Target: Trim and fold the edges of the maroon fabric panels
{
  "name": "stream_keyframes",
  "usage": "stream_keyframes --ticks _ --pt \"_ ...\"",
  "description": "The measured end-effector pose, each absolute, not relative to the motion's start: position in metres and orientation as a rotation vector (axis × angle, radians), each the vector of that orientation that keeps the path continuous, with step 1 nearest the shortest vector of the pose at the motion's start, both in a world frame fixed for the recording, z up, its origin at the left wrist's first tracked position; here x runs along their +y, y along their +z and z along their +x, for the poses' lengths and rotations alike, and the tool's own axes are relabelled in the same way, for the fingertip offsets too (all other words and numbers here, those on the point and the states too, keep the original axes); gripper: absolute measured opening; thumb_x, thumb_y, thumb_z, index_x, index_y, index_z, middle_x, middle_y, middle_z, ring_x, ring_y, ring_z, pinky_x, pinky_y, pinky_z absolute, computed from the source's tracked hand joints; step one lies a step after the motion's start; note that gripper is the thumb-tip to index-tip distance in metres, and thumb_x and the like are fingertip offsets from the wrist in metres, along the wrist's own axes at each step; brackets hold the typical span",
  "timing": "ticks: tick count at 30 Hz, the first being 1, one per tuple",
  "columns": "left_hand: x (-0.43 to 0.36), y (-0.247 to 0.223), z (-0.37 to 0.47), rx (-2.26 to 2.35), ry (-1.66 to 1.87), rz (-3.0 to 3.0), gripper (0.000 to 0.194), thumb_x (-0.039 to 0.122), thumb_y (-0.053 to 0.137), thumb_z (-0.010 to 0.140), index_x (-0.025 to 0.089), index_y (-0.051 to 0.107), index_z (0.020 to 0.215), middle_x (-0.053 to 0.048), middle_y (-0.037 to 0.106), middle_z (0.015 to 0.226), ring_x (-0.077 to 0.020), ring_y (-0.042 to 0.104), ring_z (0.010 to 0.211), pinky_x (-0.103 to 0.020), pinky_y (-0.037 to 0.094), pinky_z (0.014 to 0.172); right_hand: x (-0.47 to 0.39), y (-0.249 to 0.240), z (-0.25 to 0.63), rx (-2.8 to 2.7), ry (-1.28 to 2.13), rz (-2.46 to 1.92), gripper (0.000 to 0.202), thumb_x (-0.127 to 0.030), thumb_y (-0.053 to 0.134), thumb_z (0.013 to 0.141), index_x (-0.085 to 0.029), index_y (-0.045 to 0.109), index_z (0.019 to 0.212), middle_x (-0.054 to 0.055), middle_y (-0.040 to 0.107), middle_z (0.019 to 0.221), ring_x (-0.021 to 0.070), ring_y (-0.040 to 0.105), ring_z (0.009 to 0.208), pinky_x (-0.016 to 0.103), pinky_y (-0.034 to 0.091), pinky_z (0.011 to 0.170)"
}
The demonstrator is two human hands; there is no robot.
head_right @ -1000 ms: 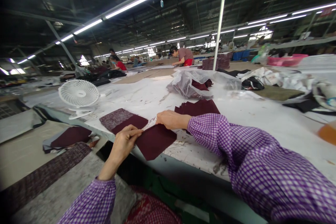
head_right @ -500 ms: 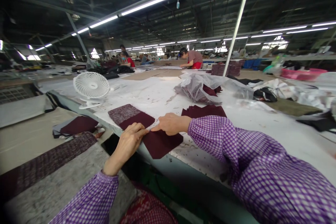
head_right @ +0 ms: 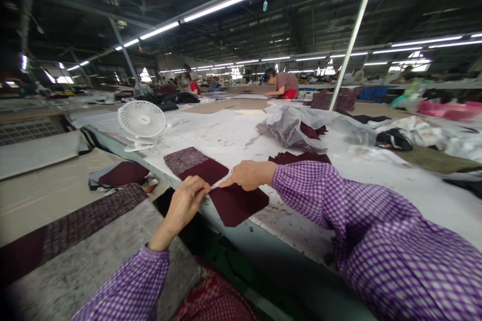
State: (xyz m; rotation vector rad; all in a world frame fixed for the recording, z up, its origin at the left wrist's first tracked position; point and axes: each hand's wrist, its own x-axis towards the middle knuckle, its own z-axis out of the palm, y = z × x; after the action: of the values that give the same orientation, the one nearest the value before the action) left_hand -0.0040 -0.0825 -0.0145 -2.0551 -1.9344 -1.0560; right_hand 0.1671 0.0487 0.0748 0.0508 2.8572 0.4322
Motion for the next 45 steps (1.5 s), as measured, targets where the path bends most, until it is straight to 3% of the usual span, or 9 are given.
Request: stream_keyframes --ticks 10,14,18,23,29,33,37,43,45 --pt "-0.096 -0.018 -0.018 -1.834 -1.226 -2.171 0.026 0.028 0.042 0.094 0.019 0.065 0.087 -0.006 0.066 0.094 -0.0186 0.055 0.089 -0.032 0.044 0.081 0.033 0.079 0.154 2.765 0.437 0.064 0.066 -0.003 0.041 0.084 -0.031 0.038 0.144 0.007 0.066 0.082 0.015 0.054 0.065 0.026 0.035 0.061" --pt "-0.098 -0.017 -0.02 -1.926 -1.325 -2.125 0.021 0.027 0.046 0.092 0.019 0.065 0.09 -0.004 0.067 0.093 -0.018 0.059 0.091 -0.032 0.045 0.084 0.037 0.076 0.159 2.836 0.409 0.178 0.056 -0.021 0.044 0.092 -0.031 0.033 0.146 0.01 0.067 0.091 0.018 0.059 0.073 0.026 0.037 0.062" --pt "-0.09 -0.013 -0.021 -2.0 -1.373 -1.98 0.018 0.022 0.049 0.089 0.02 0.063 0.099 -0.005 0.066 0.1 -0.0177 0.062 0.092 -0.03 0.048 0.083 0.052 0.066 0.164 2.937 0.247 0.429 0.043 -0.03 0.05 0.091 -0.027 0.05 0.134 0.011 0.062 0.109 0.0216 0.06 0.091 0.028 0.04 0.07" --pt "-0.066 -0.003 -0.019 -2.095 -0.962 -1.908 0.015 0.025 0.056 0.084 0.02 0.064 0.096 -0.005 0.066 0.096 -0.0225 0.058 0.096 -0.035 0.046 0.085 0.064 0.057 0.16 2.986 -0.032 0.543 0.029 -0.023 0.058 0.084 -0.018 0.062 0.112 0.007 0.065 0.094 0.0192 0.058 0.091 0.027 0.041 0.077" --pt "-0.046 0.007 -0.003 -2.173 -0.543 -1.869 0.021 0.032 0.058 0.084 0.018 0.062 0.098 -0.007 0.064 0.1 -0.0238 0.055 0.1 -0.035 0.043 0.088 0.107 0.11 0.201 2.987 -0.523 0.415 0.015 -0.018 0.06 0.075 -0.013 0.066 0.088 0.004 0.065 0.083 0.0145 0.057 0.075 0.025 0.042 0.07" --pt "-0.042 0.011 0.009 -2.124 -0.329 -1.865 0.018 0.028 0.051 0.087 0.017 0.063 0.094 -0.008 0.063 0.101 -0.0246 0.055 0.099 -0.035 0.043 0.084 0.158 0.129 0.259 2.936 -0.672 0.731 0.014 -0.025 0.062 0.074 -0.014 0.065 0.082 0.005 0.063 0.077 0.0158 0.055 0.07 0.026 0.042 0.064" --pt "-0.037 0.01 0.012 -2.12 -0.243 -1.814 0.025 0.016 0.038 0.09 0.016 0.064 0.088 -0.01 0.064 0.099 -0.0237 0.057 0.099 -0.033 0.043 0.077 0.195 0.105 0.292 2.708 -0.663 1.184 0.011 -0.019 0.067 0.064 -0.014 0.063 0.072 0.003 0.058 0.064 0.0132 0.05 0.059 0.024 0.039 0.055" --pt "-0.036 0.011 0.008 -2.19 -0.379 -1.799 0.025 0.04 0.051 0.087 0.02 0.065 0.089 -0.005 0.064 0.099 -0.0234 0.058 0.098 -0.032 0.045 0.074 0.194 0.093 0.303 2.677 -1.044 1.203 0.024 -0.034 0.064 0.072 -0.016 0.059 0.086 0.0 0.056 0.068 0.0091 0.048 0.055 0.019 0.036 0.048" --pt "-0.036 0.013 0.01 -2.156 -0.324 -1.816 0.025 0.039 0.052 0.086 0.019 0.066 0.091 -0.006 0.064 0.1 -0.0247 0.058 0.098 -0.033 0.045 0.074 0.184 0.106 0.308 2.765 -1.266 1.145 0.029 -0.041 0.063 0.075 -0.017 0.057 0.09 0.001 0.058 0.075 0.0089 0.05 0.06 0.018 0.039 0.051"
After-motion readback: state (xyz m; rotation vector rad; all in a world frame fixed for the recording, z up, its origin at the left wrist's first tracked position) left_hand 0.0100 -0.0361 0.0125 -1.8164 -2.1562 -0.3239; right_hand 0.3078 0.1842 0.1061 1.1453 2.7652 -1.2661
